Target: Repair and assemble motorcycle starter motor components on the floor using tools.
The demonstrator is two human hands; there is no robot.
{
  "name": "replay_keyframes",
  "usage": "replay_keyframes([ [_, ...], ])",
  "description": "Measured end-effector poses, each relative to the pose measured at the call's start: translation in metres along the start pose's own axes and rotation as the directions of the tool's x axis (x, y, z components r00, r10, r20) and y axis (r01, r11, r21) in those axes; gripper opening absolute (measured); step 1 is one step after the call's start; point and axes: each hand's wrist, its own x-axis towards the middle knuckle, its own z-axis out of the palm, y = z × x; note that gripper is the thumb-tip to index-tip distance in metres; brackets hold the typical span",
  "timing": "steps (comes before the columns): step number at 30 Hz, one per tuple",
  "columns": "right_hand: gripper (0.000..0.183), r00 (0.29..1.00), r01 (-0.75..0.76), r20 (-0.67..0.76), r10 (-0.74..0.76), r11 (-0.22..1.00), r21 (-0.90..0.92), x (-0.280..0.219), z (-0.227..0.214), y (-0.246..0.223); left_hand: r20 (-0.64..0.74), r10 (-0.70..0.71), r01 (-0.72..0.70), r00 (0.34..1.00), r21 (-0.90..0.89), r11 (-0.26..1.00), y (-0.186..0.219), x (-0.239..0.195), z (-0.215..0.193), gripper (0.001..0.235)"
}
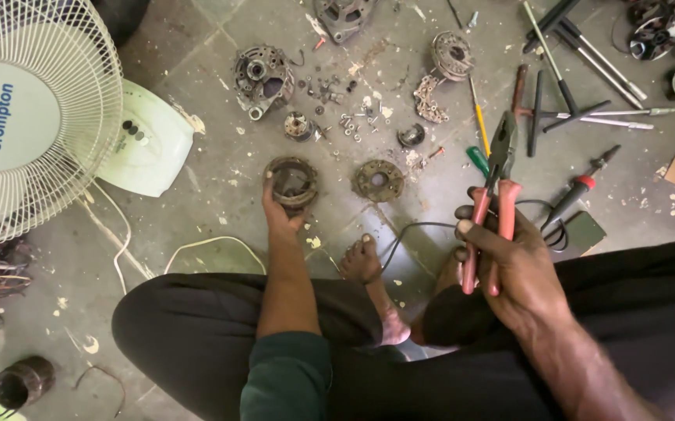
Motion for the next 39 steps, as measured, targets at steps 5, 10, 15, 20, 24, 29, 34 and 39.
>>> replay_keyframes([
  [5,0.050,1.000,0.027,-0.003,-0.027,0.999,-0.023,0.002,0.004,0.003,-0.130,-0.034,0.041,0.991,0.048,0.998,-0.005,0.009,-0.003,0.082],
  [10,0.048,0.998,0.067,0.009,-0.066,0.997,-0.031,0.006,-0.001,0.011,-0.018,0.026,-0.026,0.999,0.019,0.999,0.002,-0.018,0.014,0.092],
  [15,0.044,0.995,0.104,0.016,-0.103,0.993,-0.051,0.008,-0.006,0.018,-0.340,0.179,-0.051,0.923,0.354,0.934,0.007,-0.031,0.028,0.097],
  [20,0.041,0.991,0.128,0.027,-0.128,0.992,-0.004,0.009,-0.014,0.018,-0.355,0.258,-0.143,0.899,0.321,0.936,0.005,-0.035,0.035,0.089],
  [24,0.036,0.996,0.087,-0.012,-0.086,0.992,0.092,0.006,-0.020,0.013,-0.369,0.209,-0.173,0.906,0.130,0.976,0.007,-0.029,0.036,0.085],
  [29,0.033,0.997,0.074,-0.032,-0.071,0.992,0.106,0.004,-0.034,0.011,-0.468,0.196,-0.149,0.862,0.136,0.979,0.010,-0.054,0.059,0.087],
  [34,0.034,0.995,0.101,-0.030,-0.098,0.987,0.121,0.006,-0.050,0.013,-0.418,0.214,-0.170,0.883,0.140,0.975,0.004,-0.044,0.045,0.083],
  [39,0.036,0.998,0.062,-0.033,-0.057,0.984,0.169,-0.001,-0.059,0.007,-0.135,0.337,-0.335,0.932,0.035,0.941,-0.008,-0.027,0.022,0.072],
])
